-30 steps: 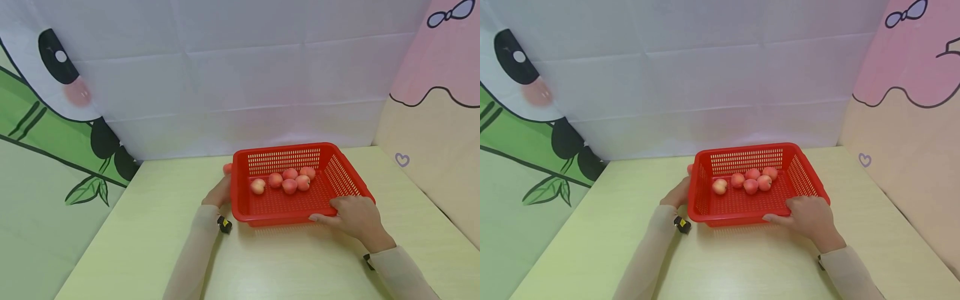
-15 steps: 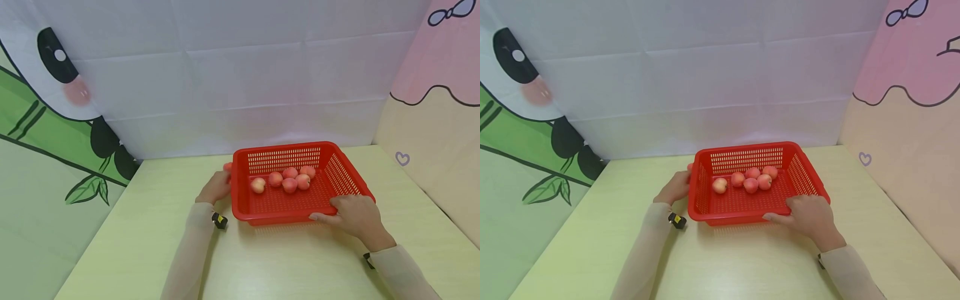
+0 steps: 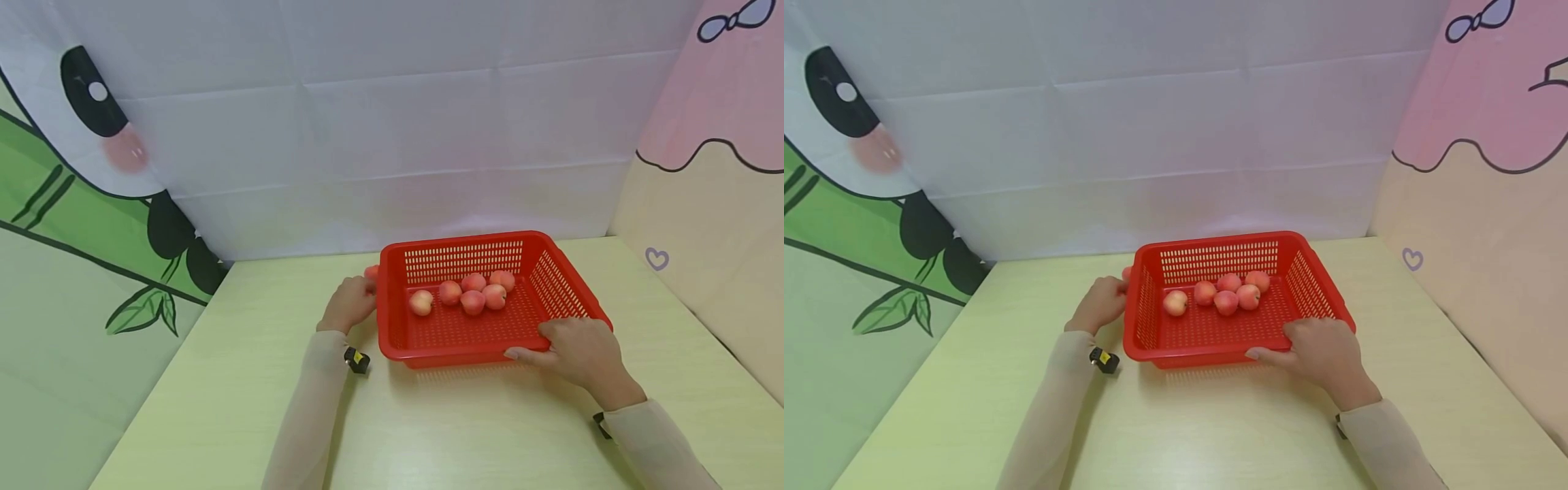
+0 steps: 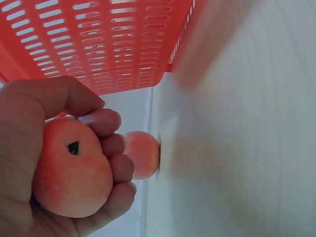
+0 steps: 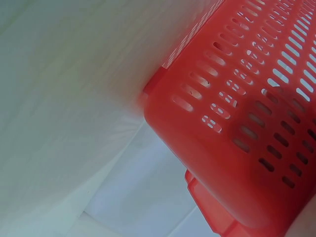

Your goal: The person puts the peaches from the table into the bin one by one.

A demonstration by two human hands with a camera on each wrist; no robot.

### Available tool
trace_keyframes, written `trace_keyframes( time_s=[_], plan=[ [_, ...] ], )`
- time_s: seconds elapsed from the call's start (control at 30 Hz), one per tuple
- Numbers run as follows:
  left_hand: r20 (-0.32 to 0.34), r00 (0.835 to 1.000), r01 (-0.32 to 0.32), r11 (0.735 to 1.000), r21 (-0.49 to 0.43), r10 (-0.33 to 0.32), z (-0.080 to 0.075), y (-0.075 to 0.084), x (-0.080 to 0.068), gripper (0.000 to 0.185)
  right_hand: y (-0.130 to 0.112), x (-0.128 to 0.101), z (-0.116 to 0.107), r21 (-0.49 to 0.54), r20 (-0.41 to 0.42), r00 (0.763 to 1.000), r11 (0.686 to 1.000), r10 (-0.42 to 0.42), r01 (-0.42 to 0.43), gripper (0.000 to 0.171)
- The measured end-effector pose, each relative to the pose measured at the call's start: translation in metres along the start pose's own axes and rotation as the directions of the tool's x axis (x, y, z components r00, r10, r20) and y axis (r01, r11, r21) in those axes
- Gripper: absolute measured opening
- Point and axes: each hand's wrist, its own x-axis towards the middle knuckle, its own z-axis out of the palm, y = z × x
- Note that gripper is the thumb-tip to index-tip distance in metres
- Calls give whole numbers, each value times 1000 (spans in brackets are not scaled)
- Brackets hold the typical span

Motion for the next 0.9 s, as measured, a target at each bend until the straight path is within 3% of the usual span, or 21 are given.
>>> trace_keyframes(
  time_s=[0.23, 0.43, 0.67, 0.9],
  plan=[
    [-47, 999, 17, 1000, -20, -18, -5, -2, -2, 33, 0, 0, 0, 3, 2, 1000, 1000, 2, -2, 73],
    [-45, 997, 53, 998, -44, -55, -12, 0, -4, 38, 0, -1, 1, 7, -14, 1000, 1000, -2, 2, 74],
    [-74, 993, 88, 995, -54, -92, -23, 8, -8, 40, 0, 0, 1, 7, -10, 1000, 1000, -2, 2, 75],
    [-124, 989, 82, 996, -42, -86, -37, 22, -13, 44, 0, -1, 1, 8, -31, 999, 1000, -15, 16, 75]
  ],
)
